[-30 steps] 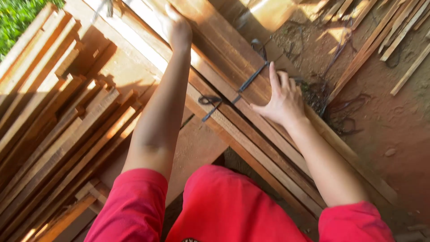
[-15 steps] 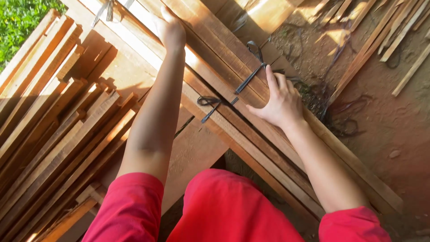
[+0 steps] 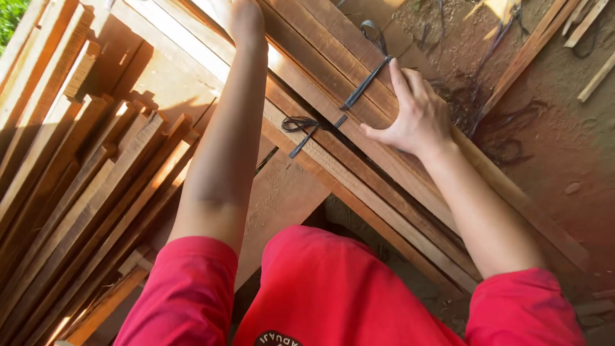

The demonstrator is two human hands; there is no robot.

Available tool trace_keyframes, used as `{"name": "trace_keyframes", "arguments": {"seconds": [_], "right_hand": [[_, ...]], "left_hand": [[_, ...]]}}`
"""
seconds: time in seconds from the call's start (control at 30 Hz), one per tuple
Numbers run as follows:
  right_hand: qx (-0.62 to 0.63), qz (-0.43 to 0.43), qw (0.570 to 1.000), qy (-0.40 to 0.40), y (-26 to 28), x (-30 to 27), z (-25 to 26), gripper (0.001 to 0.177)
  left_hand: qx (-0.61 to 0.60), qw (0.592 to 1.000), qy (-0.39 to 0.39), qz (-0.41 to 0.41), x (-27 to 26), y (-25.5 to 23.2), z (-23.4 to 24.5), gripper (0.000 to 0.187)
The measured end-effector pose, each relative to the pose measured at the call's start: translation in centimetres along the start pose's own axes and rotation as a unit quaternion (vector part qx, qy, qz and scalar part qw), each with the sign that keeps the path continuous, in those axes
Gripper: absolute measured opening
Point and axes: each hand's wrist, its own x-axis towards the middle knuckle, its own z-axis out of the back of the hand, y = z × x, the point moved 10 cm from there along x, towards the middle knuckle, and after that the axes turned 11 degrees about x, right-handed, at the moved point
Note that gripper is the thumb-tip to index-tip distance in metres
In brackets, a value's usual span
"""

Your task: The recorder is organizing, straightening, and bundling long wooden planks in a woodworking shop.

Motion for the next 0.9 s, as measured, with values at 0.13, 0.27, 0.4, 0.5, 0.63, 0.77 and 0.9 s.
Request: {"name": "trace_keyframes", "arguments": {"seconds": [0.13,0.27,0.4,0.5,0.63,0.77,0.9], "right_hand": [[0.044,0.03,0.994,-0.094,1.0,0.1,2.5,0.119],[-0.003,0.038,0.999,-0.039,1.2,0.1,3.0,0.121],[0.002,0.06,0.997,-0.053,-0.1,1.0,2.2,0.127],[0.023,0.025,0.999,-0.034,-1.1,1.3,2.4,0.124],[0.064,0.041,0.996,-0.045,1.9,1.2,4.9,0.116],[0.077,0.007,0.996,-0.033,2.1,0.6,3.8,0.117],[0.039,0.025,0.996,-0.079,1.4,0.6,3.1,0.123]], "left_hand": [[-0.042,0.999,-0.016,-0.022,-0.9,-1.7,0.6,0.044],[-0.06,0.995,-0.028,0.069,-5.0,-2.9,1.8,0.067],[0.025,0.999,-0.007,0.027,-1.7,2.2,0.5,0.048],[0.132,0.987,0.036,-0.084,0.7,-1.5,-3.4,0.035],[0.161,0.971,-0.069,-0.161,1.7,-1.2,-0.4,0.034],[-0.158,0.965,-0.095,-0.184,-4.5,-5.7,3.0,0.016],[0.026,0.985,-0.127,-0.11,0.2,-1.7,1.4,0.032]]}}
